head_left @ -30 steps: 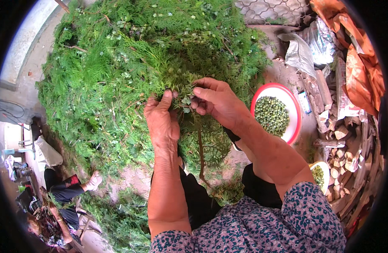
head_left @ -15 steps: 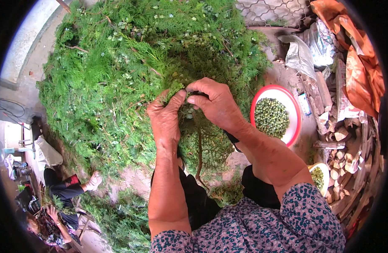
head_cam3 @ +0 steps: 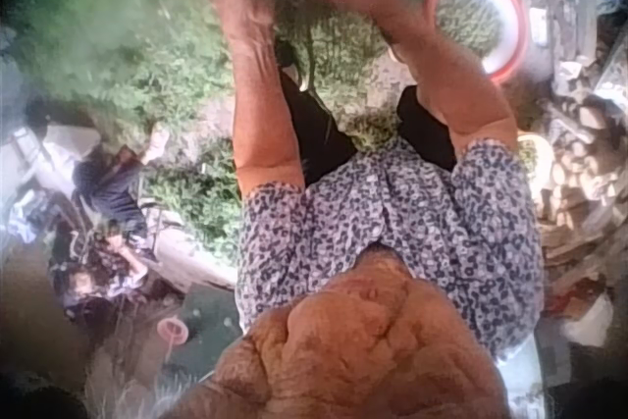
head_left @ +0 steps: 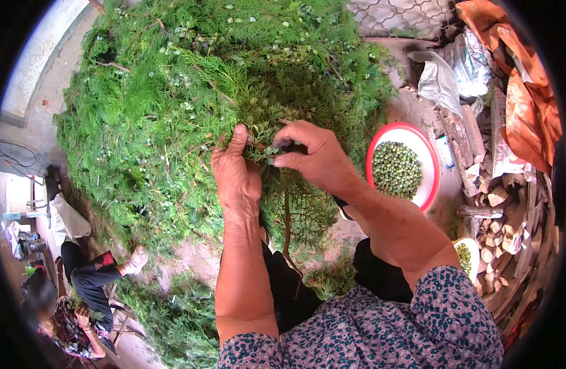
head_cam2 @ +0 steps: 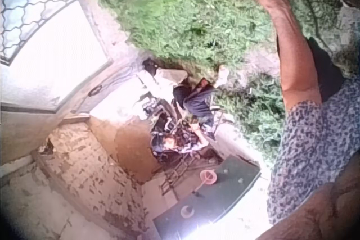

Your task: The person picks up a branch from a pile, plucks small green cones from it, and drops them into a red and white bowl. They repeat this process, handling branches one at a time and setting them aside after plucking the cones.

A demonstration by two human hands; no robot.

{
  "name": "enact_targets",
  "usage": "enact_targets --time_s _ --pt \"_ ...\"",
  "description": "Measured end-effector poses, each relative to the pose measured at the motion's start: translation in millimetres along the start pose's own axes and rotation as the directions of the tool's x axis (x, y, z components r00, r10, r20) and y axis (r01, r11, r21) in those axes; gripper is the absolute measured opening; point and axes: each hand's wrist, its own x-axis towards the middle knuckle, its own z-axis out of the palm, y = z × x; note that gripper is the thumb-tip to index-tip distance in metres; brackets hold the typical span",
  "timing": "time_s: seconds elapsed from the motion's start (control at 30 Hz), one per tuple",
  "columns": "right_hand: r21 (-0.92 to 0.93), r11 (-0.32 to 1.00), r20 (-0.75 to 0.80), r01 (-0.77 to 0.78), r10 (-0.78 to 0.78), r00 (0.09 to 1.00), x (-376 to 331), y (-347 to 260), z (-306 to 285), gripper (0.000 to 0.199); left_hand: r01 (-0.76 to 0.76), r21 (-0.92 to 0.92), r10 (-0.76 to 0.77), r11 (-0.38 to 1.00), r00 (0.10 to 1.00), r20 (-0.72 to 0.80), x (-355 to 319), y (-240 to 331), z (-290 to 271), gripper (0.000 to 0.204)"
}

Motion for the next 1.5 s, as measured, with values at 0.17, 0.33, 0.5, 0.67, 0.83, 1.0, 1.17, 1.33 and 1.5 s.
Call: enact_targets --time_s 0.17,0.33,0.5,0.67,0.83,1.0,1.17,1.33,1.5 --pt "-0.171 0.983 -0.005 0.066 -0.068 0.998 6 1 8 0.02 -0.009 0.001 0.009 1.0 0.999 -0.031 0 -1 -1 0.035" --pt "-0.19 0.973 0.018 0.129 -0.128 0.992 8 6 8 0.02 0.019 -0.023 -0.018 1.0 0.998 0.062 2 0 -10 0.032" --pt "0.653 0.622 0.223 -0.433 0.388 0.894 7 9 0 0.016 0.046 -0.165 -0.048 0.985 0.999 -0.01 1 -1 -2 0.018" --pt "0.787 0.464 0.196 -0.406 0.436 0.879 13 -2 -1 0.015 0.106 -0.255 -0.109 0.961 0.994 0.003 11 -1 -17 0.016" --pt "0.645 0.674 0.135 -0.361 0.364 0.921 11 1 -11 0.013 -0.029 -0.032 0.028 0.999 1.0 -0.01 -9 -2 6 0.023" --pt "0.358 0.895 -0.013 -0.266 0.29 0.957 16 -4 -7 0.011 -0.097 0.155 0.069 0.983 0.982 0.179 -14 0 3 0.033" --pt "0.213 0.973 -0.086 -0.09 0.111 0.99 17 -2 -7 0.01 -0.204 0.382 0.046 0.901 0.922 0.384 -11 -3 1 0.033" --pt "0.634 0.691 0.149 -0.348 0.332 0.931 16 -1 -16 0.012 -0.042 0.251 -0.032 0.967 0.959 0.283 -12 0 5 0.028" --pt "0.849 0.405 0.168 -0.339 0.402 0.9 18 3 -25 0.017 0.067 0.172 -0.072 0.983 0.997 0.021 -13 8 6 0.064"
